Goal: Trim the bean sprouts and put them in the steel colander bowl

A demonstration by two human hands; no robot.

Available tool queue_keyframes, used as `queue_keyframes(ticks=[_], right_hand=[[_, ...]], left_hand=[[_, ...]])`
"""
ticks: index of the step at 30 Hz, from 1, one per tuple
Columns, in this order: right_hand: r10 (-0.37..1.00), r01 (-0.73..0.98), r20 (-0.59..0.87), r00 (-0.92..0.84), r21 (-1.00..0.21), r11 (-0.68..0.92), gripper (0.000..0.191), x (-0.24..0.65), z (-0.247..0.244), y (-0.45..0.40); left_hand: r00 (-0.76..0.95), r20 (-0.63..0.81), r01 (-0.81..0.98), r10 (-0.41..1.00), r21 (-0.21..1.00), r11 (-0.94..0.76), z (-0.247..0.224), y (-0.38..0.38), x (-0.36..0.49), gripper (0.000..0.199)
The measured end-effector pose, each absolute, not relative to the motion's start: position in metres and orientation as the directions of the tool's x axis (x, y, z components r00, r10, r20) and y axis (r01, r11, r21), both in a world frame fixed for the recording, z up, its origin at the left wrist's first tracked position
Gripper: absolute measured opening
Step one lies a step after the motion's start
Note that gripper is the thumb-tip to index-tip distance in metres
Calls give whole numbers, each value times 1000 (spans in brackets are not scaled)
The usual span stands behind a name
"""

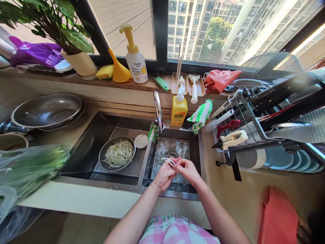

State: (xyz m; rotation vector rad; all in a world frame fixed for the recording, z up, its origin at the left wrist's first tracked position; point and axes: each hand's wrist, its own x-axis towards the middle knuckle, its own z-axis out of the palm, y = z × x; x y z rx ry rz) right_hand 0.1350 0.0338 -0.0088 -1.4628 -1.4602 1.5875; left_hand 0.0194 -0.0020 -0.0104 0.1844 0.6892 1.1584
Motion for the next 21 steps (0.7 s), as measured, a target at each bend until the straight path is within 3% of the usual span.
queue_keyframes(ticks=[6,10,16,21], right_hand=[[879,283,-391,-272,-906,-315,9,138,-18,35],[856,267,-438,-274,-890,-370,8,140,-17,36],[740,75,-598,-307,-790,-608,20,147,-10,37],[747,18,-601,-283,-782,-623,23,152,-15,36]], left_hand=[[215,-506,-831,836,354,428,-18,1,17,11],[191,-552,-832,812,348,432,-23,2,18,11],[198,-561,-809,804,370,457,-24,1,13,15],[246,-566,-784,787,361,505,-25,-2,11,16]])
